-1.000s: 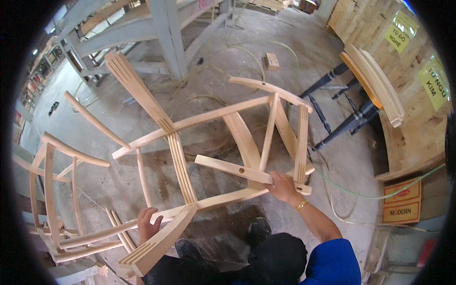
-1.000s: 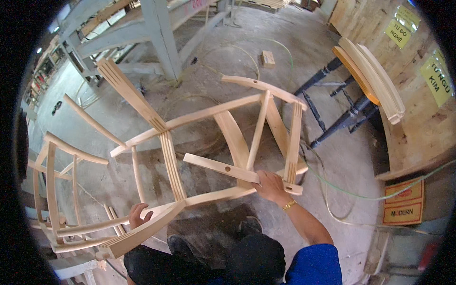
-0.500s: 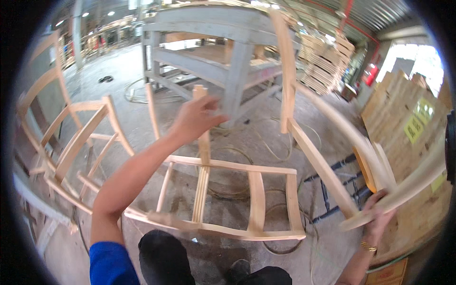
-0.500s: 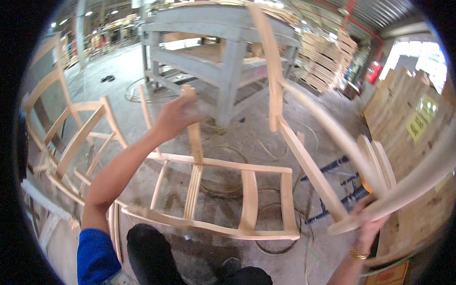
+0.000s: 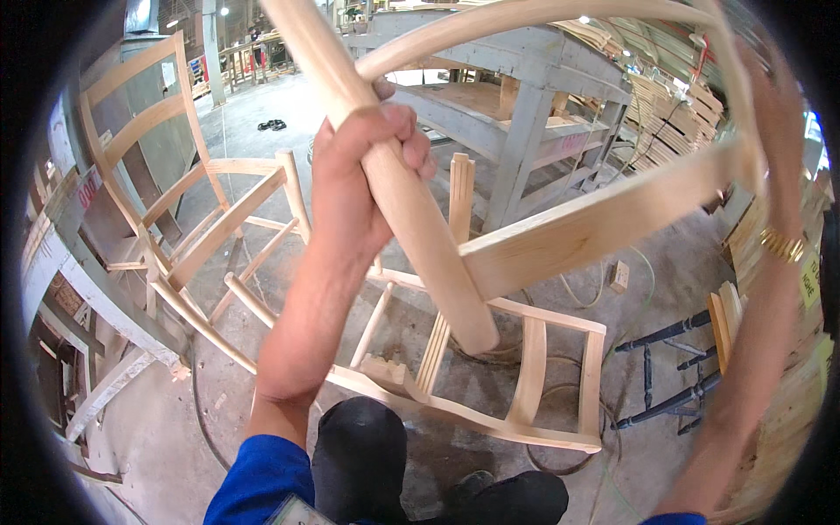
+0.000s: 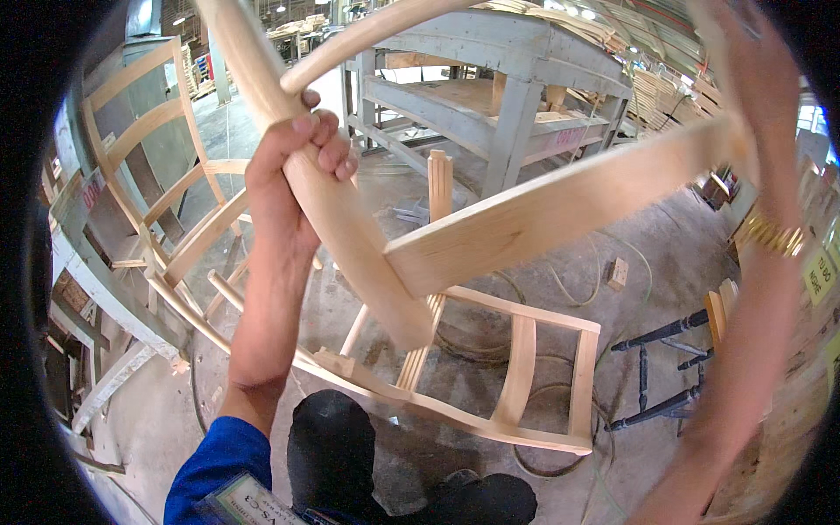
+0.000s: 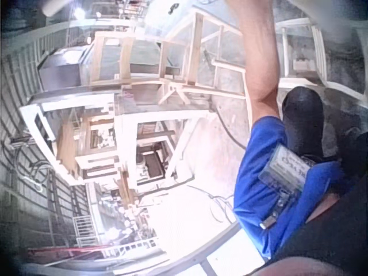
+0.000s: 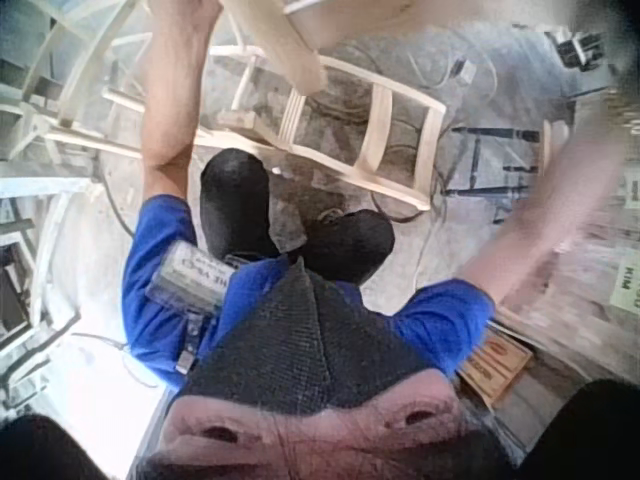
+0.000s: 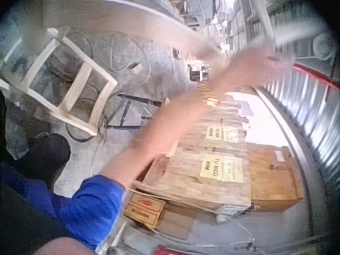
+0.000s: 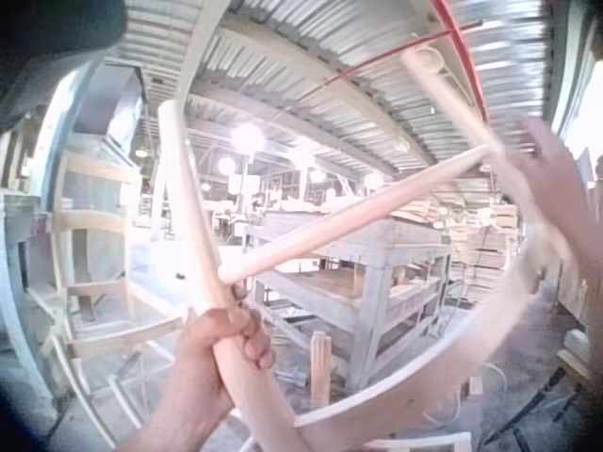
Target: The person assembles a wooden chair frame by hand, inserting legs and stretchers into the seat frame and then attaching the backrest. The person works on the floor in a workshop, handling multiple wooden components to form a complete chair structure.
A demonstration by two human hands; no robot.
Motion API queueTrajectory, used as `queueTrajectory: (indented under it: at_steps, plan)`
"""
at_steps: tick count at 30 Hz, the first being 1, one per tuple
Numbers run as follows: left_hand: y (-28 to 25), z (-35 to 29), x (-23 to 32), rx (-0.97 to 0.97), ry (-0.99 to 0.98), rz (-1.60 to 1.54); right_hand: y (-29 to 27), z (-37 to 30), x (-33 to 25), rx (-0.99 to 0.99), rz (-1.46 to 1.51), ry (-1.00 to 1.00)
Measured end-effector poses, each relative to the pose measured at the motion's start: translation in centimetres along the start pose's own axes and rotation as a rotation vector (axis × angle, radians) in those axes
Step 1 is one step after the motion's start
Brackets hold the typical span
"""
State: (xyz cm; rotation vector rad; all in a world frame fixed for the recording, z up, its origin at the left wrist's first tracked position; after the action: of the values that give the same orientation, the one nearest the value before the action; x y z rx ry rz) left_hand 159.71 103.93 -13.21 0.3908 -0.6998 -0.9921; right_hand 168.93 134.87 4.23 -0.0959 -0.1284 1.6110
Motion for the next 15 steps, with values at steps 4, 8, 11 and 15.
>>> queueTrajectory:
  at_steps: [4, 8, 11, 15]
  plan:
    - [-1.5, -2.6, 1.6, 0.266, 0.127, 0.138, 6.1, -12.6, -7.6, 0.096, 0.255, 0.199]
    - [-3.5, -4.8, 3.6, 0.483, 0.176, 0.052, 12.7, -18.8, -9.8, -0.381, 1.306, 1.031]
    - [-4.6, -7.8, 4.6, 0.691, 0.187, 0.119, 15.1, -20.1, -13.8, -0.553, 1.945, 1.206]
    - [-5.0, -10.4, 5.3, 0.881, 0.166, 0.226, 17.1, -21.6, -17.4, -0.731, 1.685, 1.096]
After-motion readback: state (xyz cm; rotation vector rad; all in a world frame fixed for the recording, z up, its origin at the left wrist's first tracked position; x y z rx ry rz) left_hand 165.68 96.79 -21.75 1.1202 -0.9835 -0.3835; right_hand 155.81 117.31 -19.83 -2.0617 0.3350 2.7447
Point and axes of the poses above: each hand's wrist, its own z-axis towards the middle knuckle, its own y-axis out of the palm, x = y × z, the point moved 1 cm from there along z, towards the middle knuckle, and after that the axes turned 5 degrees about y, right-handed, at the moved point
